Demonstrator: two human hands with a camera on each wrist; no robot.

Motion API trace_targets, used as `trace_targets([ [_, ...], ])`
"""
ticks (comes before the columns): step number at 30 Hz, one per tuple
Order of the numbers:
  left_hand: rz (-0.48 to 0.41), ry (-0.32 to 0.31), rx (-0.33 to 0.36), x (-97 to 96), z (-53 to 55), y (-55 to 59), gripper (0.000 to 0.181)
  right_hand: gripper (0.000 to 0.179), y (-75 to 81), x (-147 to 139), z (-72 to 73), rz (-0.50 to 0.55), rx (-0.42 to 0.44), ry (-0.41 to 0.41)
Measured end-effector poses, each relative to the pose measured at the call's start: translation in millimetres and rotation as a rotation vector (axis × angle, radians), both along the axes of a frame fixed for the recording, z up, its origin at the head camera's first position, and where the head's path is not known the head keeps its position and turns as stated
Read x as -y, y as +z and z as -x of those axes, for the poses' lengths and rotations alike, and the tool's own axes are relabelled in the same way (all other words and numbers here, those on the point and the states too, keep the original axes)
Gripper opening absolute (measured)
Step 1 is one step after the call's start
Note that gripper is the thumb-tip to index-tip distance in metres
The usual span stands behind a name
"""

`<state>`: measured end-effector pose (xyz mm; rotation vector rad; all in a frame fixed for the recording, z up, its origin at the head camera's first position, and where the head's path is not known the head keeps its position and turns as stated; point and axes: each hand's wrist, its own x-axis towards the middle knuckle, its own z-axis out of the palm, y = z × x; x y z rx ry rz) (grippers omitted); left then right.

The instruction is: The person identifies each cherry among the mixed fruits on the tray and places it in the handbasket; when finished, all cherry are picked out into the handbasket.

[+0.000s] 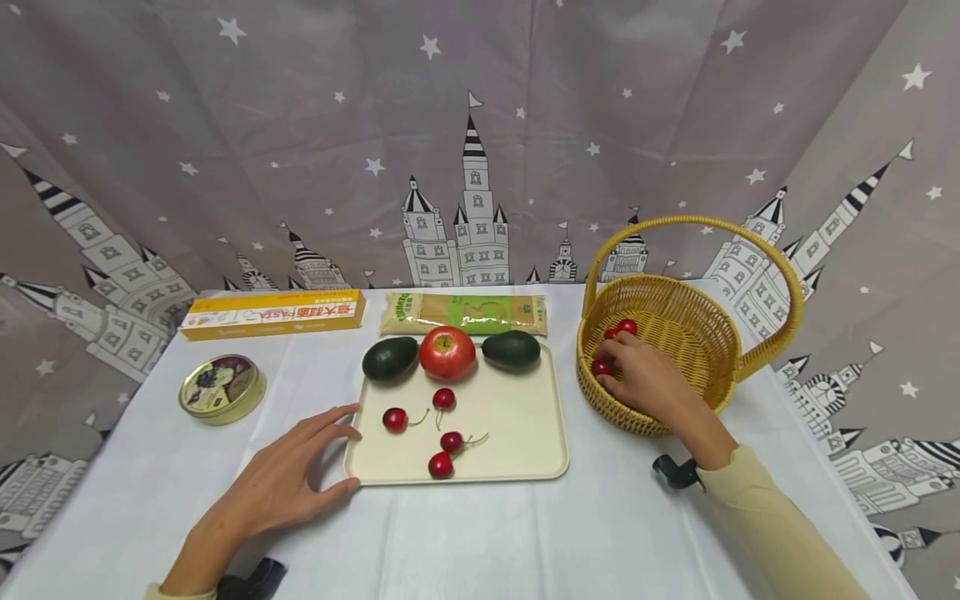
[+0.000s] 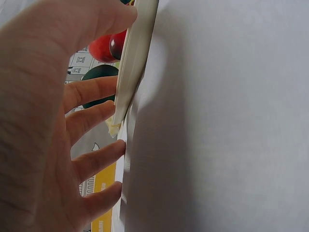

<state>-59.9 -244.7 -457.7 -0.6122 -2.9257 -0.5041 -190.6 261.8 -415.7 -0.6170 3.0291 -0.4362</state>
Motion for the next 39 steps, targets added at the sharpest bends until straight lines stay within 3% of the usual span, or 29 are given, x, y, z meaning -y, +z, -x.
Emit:
trace_targets([
  [11, -0.001, -0.005, 0.000, -0.3, -0.7, 0.9, 0.055, 0.036, 15.7, 0.1, -5.9, 0.026, -0.073, -0.015],
  [22, -0.009, -0.003, 0.002, 0.6, -0.3, 1.0, 0.055, 0.029, 34.0, 18.5, -16.5, 0.181, -0.237, -0.022],
  [30, -0.005, 0.002, 0.004, 0.5, -0.2, 0.7, 0.055, 0.030, 34.3, 50.2, -29.3, 0.285, -0.270, 0.057],
  [34, -0.004, 0.001, 0.006, -0.1, 0.0, 1.3, 0.056, 0.031, 28.1, 68.4, -34.9, 0.294, -0.288, 0.141],
  [39, -0.001, 0.001, 0.012, -0.6, -0.3, 1.8, 0.055, 0.032, 17.9, 89.3, -43.7, 0.286, -0.242, 0.230],
])
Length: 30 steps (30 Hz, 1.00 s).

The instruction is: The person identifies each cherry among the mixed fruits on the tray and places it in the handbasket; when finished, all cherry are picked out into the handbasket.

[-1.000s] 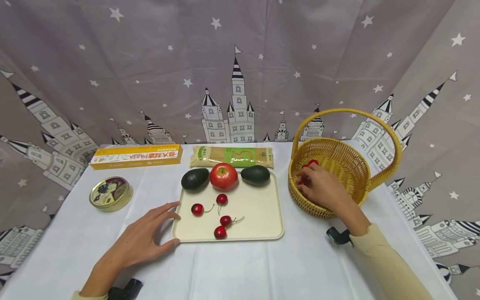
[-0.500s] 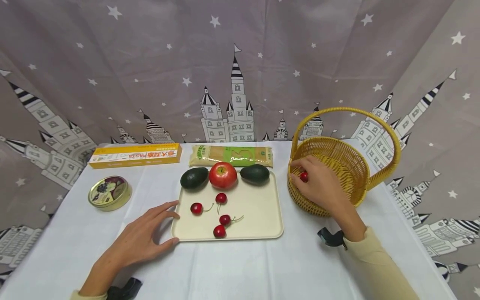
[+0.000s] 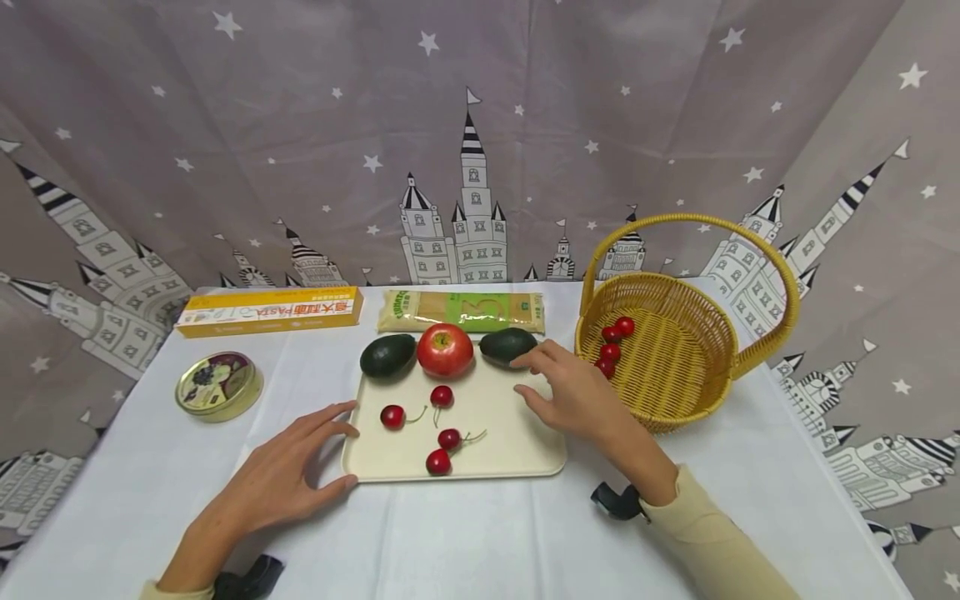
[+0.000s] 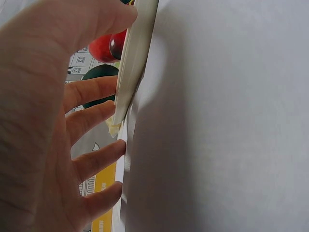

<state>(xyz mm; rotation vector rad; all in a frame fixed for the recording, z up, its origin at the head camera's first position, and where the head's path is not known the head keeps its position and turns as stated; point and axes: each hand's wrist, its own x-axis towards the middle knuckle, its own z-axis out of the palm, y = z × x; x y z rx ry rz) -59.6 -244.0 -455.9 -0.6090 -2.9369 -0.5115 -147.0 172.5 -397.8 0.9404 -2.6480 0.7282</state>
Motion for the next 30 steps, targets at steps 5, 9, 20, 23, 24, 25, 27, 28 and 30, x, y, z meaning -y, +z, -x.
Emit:
trace_targets([
  [5, 0.001, 0.004, 0.004, 0.1, -0.2, -0.1, 0.055, 0.032, -7.9, 18.5, -6.6, -0.018, 0.059, 0.074],
  [9, -0.005, 0.003, -0.001, 0.6, -0.2, -0.3, 0.055, 0.031, -11.3, 31.8, -11.1, -0.052, 0.101, 0.122],
  [20, -0.010, -0.004, -0.012, 1.3, 0.4, -2.0, 0.055, 0.032, -24.9, 65.0, -20.2, -0.160, 0.154, 0.230],
  [23, -0.010, -0.003, -0.013, 1.5, 0.2, -2.3, 0.055, 0.032, -29.4, 72.7, -20.2, -0.193, 0.139, 0.240],
  [24, -0.009, -0.003, -0.014, 1.6, 0.1, -2.4, 0.055, 0.032, -30.7, 74.8, -20.2, -0.205, 0.133, 0.241],
  [25, -0.009, -0.004, -0.015, 1.5, 0.2, -2.6, 0.055, 0.033, -32.2, 76.7, -20.0, -0.214, 0.127, 0.241],
  [27, -0.009, -0.006, -0.020, 1.6, 0.3, -3.0, 0.055, 0.032, -34.1, 79.1, -20.0, -0.228, 0.120, 0.239],
  [28, -0.008, -0.006, -0.021, 1.5, 0.4, -3.1, 0.055, 0.032, -34.3, 79.9, -20.1, -0.233, 0.118, 0.237],
  [30, -0.006, -0.004, -0.020, 1.6, 0.6, -3.0, 0.054, 0.031, -35.4, 81.0, -20.0, -0.237, 0.118, 0.238],
])
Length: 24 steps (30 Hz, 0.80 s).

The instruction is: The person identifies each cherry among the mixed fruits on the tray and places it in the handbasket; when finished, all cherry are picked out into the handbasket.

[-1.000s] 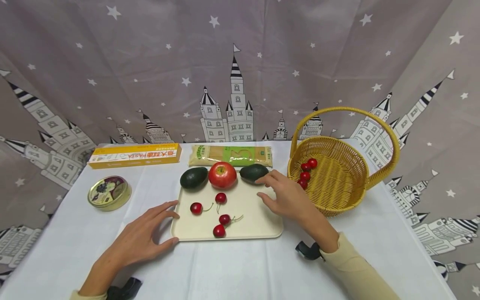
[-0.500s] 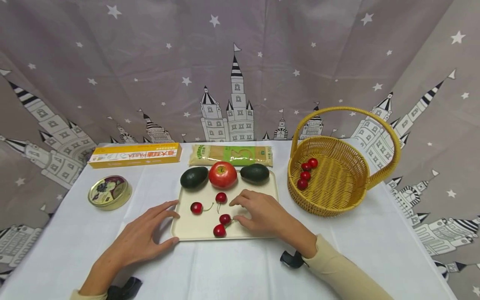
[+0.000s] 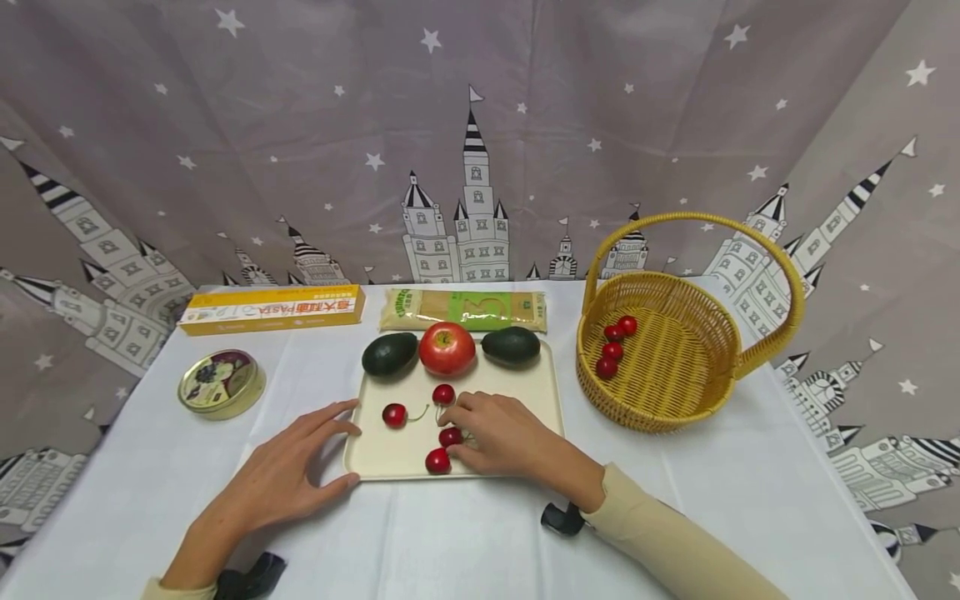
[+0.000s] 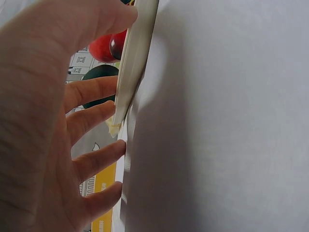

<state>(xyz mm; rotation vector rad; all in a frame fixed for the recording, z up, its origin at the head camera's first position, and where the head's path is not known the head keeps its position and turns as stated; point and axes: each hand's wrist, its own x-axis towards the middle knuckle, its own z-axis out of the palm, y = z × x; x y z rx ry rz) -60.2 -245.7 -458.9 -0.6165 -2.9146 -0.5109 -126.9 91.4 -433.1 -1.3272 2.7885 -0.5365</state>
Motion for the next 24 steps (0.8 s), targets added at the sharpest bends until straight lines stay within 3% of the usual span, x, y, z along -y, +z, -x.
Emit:
trace_targets([
  [11, 0.003, 0.004, 0.009, -0.1, 1.0, 1.7, 0.056, 0.027, 0.9, -0.8, 1.9, 0.016, -0.006, 0.007],
  [24, 0.001, 0.002, 0.012, -0.6, -0.4, 1.2, 0.055, 0.023, 15.4, -17.4, 6.0, 0.007, -0.036, -0.110],
])
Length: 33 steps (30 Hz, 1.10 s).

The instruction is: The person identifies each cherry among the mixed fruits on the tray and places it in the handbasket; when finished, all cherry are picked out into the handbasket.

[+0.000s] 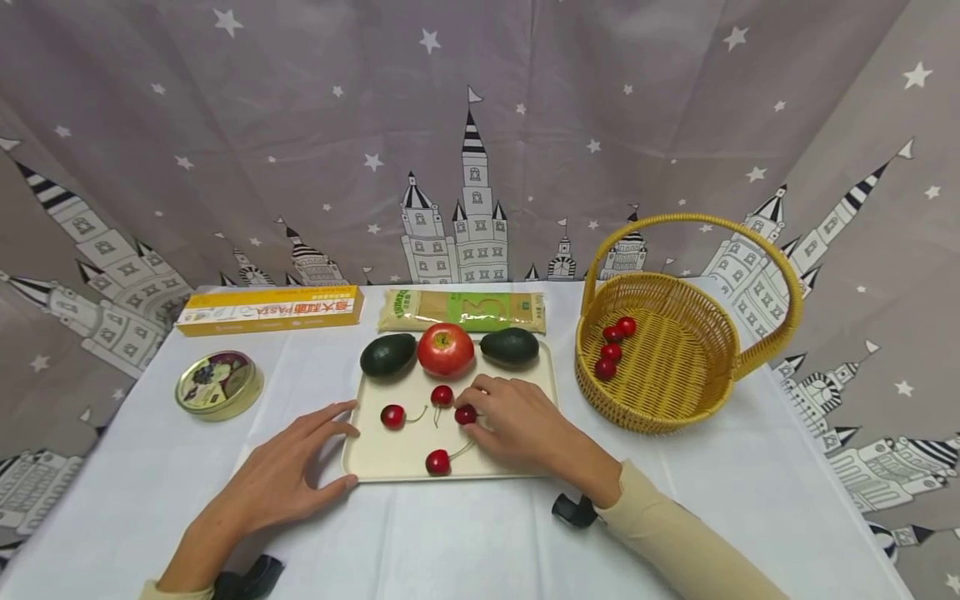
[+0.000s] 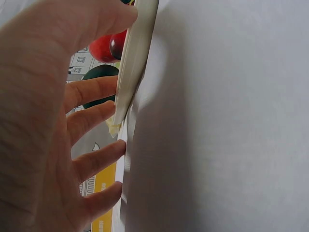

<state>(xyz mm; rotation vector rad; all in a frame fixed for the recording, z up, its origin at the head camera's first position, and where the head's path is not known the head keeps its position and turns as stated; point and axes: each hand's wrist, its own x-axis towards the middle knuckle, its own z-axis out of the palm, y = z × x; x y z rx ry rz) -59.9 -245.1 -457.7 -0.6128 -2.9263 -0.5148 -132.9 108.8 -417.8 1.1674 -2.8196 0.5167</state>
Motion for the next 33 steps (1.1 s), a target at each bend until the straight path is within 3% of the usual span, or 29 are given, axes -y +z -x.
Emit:
trace_targets([
  [12, 0.006, 0.005, 0.001, 0.0, 0.3, -0.9, 0.055, 0.027, 12.9, -27.7, 8.4, 0.031, -0.079, -0.031],
  [22, 0.010, 0.009, 0.007, -0.7, 0.6, -1.6, 0.055, 0.033, 21.3, -50.6, 11.4, 0.120, -0.123, -0.092],
  [33, 0.008, 0.006, -0.007, -1.1, 0.7, -1.1, 0.054, 0.031, 30.2, -80.4, 18.2, 0.128, -0.203, -0.143],
])
